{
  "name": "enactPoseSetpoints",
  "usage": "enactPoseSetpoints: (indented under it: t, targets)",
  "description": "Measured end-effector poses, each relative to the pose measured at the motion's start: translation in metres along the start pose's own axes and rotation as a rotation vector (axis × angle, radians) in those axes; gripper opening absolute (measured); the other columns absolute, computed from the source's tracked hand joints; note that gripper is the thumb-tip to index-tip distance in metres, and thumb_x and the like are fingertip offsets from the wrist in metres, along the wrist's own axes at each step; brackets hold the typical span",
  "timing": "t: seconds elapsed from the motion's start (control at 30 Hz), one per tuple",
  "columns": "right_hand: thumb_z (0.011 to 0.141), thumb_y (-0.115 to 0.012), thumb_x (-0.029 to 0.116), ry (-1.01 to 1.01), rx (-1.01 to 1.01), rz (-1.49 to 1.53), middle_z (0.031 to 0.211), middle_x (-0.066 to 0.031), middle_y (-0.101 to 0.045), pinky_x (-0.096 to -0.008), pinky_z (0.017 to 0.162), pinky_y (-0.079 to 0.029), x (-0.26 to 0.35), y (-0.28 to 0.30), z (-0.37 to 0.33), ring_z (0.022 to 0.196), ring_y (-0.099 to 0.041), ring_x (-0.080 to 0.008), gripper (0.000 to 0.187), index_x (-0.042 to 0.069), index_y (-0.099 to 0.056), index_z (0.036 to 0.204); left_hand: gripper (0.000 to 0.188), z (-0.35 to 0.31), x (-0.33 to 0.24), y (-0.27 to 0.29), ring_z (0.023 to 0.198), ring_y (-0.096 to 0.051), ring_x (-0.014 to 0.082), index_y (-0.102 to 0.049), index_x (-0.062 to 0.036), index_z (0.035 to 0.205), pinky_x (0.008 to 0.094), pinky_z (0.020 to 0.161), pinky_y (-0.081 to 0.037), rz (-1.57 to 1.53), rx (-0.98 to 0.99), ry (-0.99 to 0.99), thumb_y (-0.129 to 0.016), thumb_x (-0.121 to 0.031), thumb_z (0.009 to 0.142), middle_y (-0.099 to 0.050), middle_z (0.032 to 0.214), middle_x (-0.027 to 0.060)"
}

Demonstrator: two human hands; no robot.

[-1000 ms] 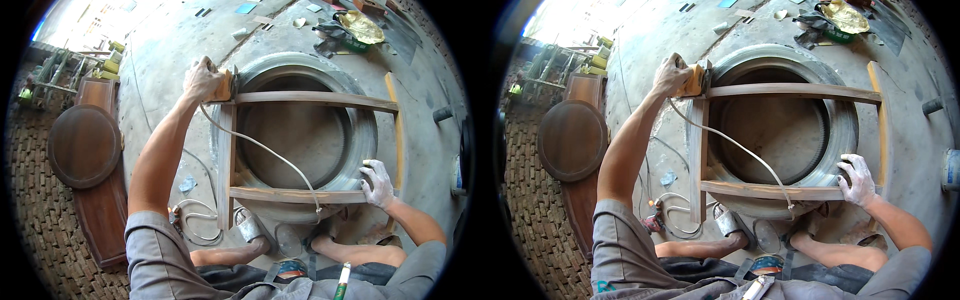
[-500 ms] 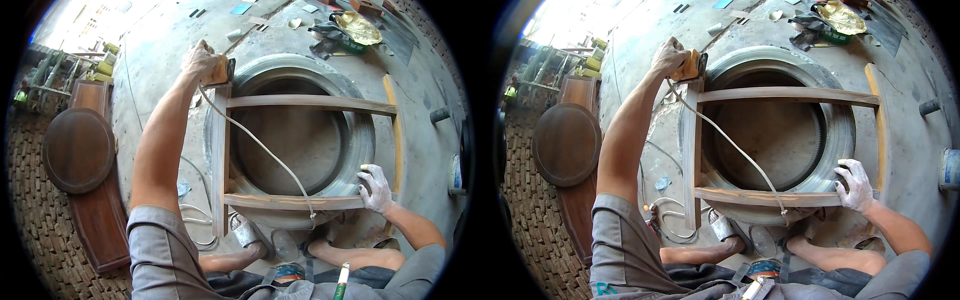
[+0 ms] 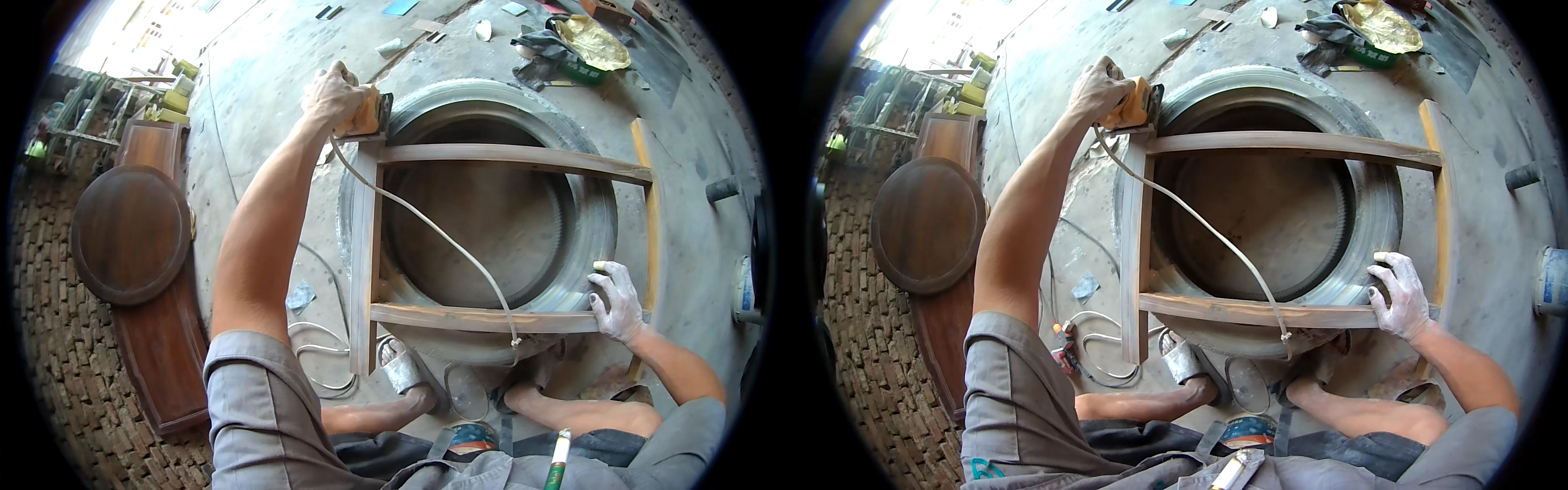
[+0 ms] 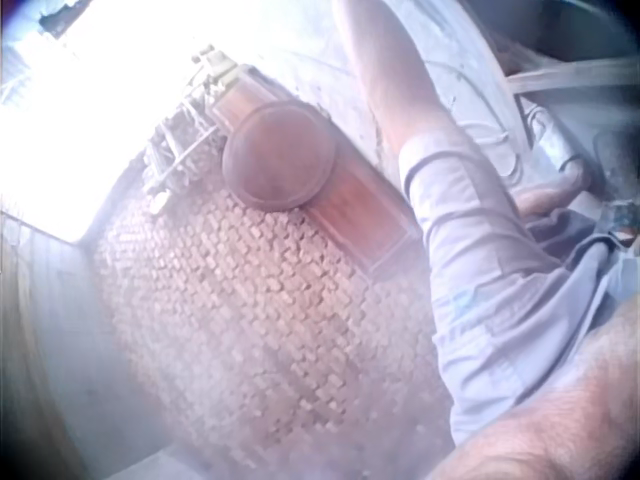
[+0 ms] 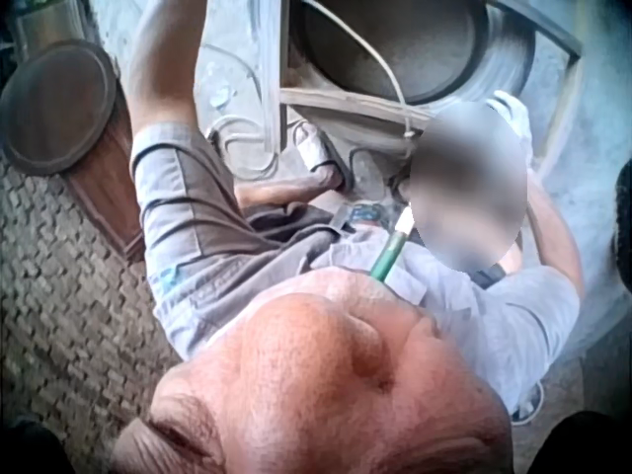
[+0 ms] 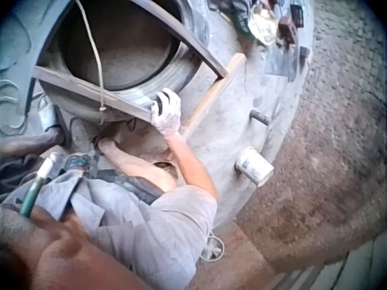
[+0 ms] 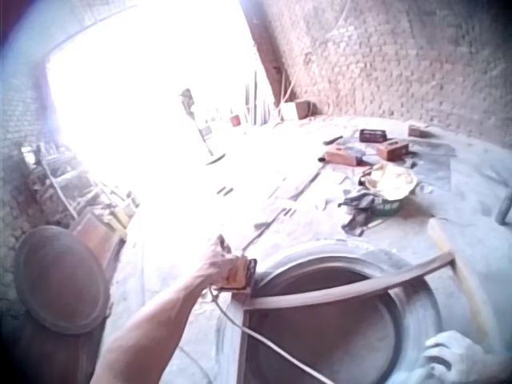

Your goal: The person uses an electric sander to smooth the surfaces of a wooden frame resting on a tire. They reposition the frame several times to sand different sides and edges.

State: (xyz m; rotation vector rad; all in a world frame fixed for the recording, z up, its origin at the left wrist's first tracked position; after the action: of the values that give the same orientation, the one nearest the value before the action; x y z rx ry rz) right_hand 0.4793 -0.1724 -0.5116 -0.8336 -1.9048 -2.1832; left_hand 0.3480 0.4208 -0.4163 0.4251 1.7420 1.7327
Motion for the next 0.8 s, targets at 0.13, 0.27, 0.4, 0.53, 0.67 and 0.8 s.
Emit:
enactPoseSetpoints:
  t: [0.13,0.27,0.4,0.53,0.67,0.8]
  targets:
    - [0.087,-0.069,0.017,-0.008,0.013,-0.025,0.134,-0.0261,-0.058,-0.0544,0.112,-0.044,-0.002,0.001,-0.002,0.127,-0.054,-0.047,0.038,-0.002,-0.065,0.119,0.069,-0.003,0.002,-0.001,0.125,-0.061,0.0404,-0.063,-0.0139,0.141,0.0489,0.102,-0.053,-0.017,0.073,0.053,-0.078,-0.049,0.083,-0.062,0.135,0.0184]
    - [0.088,-0.069,0.018,0.007,0.01,-0.014,0.134,-0.0266,-0.058,-0.0541,0.112,-0.044,-0.001,0.0,-0.001,0.127,-0.054,-0.0473,0.038,-0.002,-0.065,0.12,0.07,0.003,-0.003,0.002,0.125,-0.062,0.0392,-0.063,-0.0138,0.141,0.0484,0.103,-0.053,-0.038,0.081,0.072,-0.079,-0.05,0.083,-0.061,0.135,0.0189]
    - [0.089,-0.068,0.018,0.005,0.018,-0.002,0.134,-0.0266,-0.058,-0.0538,0.112,-0.044,0.0,0.002,0.0,0.127,-0.054,-0.0474,0.038,-0.002,-0.065,0.12,0.073,0.009,-0.005,0.0,0.12,-0.065,0.038,-0.062,-0.01,0.14,0.0475,0.098,-0.055,-0.016,0.044,0.041,-0.076,-0.048,0.08,-0.065,0.131,0.0213]
    - [0.089,-0.068,0.019,-0.013,0.013,-0.014,0.134,-0.0267,-0.058,-0.0539,0.113,-0.044,-0.003,0.001,-0.002,0.127,-0.054,-0.0473,0.037,-0.002,-0.066,0.12,0.075,0.008,-0.005,0.001,0.119,-0.067,0.0376,-0.061,-0.0095,0.141,0.0471,0.097,-0.056,0.002,0.045,0.037,-0.074,-0.047,0.078,-0.065,0.132,0.0228]
    - [0.089,-0.068,0.019,-0.011,0.018,-0.02,0.134,-0.0269,-0.059,-0.0539,0.113,-0.044,-0.002,0.001,-0.001,0.127,-0.054,-0.0473,0.037,-0.002,-0.066,0.12,0.074,0.006,-0.004,0.001,0.118,-0.067,0.0379,-0.062,-0.009,0.139,0.047,0.098,-0.055,0.02,0.019,0.032,-0.074,-0.048,0.078,-0.065,0.131,0.0227]
    - [0.09,-0.068,0.019,-0.004,0.007,-0.007,0.134,-0.0269,-0.059,-0.0538,0.113,-0.044,-0.001,0.001,0.0,0.127,-0.055,-0.0473,0.036,-0.002,-0.066,0.119,0.072,0.007,-0.003,0.001,0.118,-0.066,0.0382,-0.062,-0.0082,0.137,0.047,0.098,-0.055,0.007,0.027,0.03,-0.075,-0.048,0.078,-0.065,0.131,0.0224]
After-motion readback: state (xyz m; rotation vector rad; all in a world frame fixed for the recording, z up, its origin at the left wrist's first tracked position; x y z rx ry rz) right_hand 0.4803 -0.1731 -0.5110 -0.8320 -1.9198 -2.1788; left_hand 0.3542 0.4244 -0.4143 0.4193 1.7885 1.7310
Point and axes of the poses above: each hand's wrist, its own z-axis towards the middle knuckle, its own y-axis out of the back of the hand, x = y × z, the point moved 6 cm from there along z, towards the middle knuckle
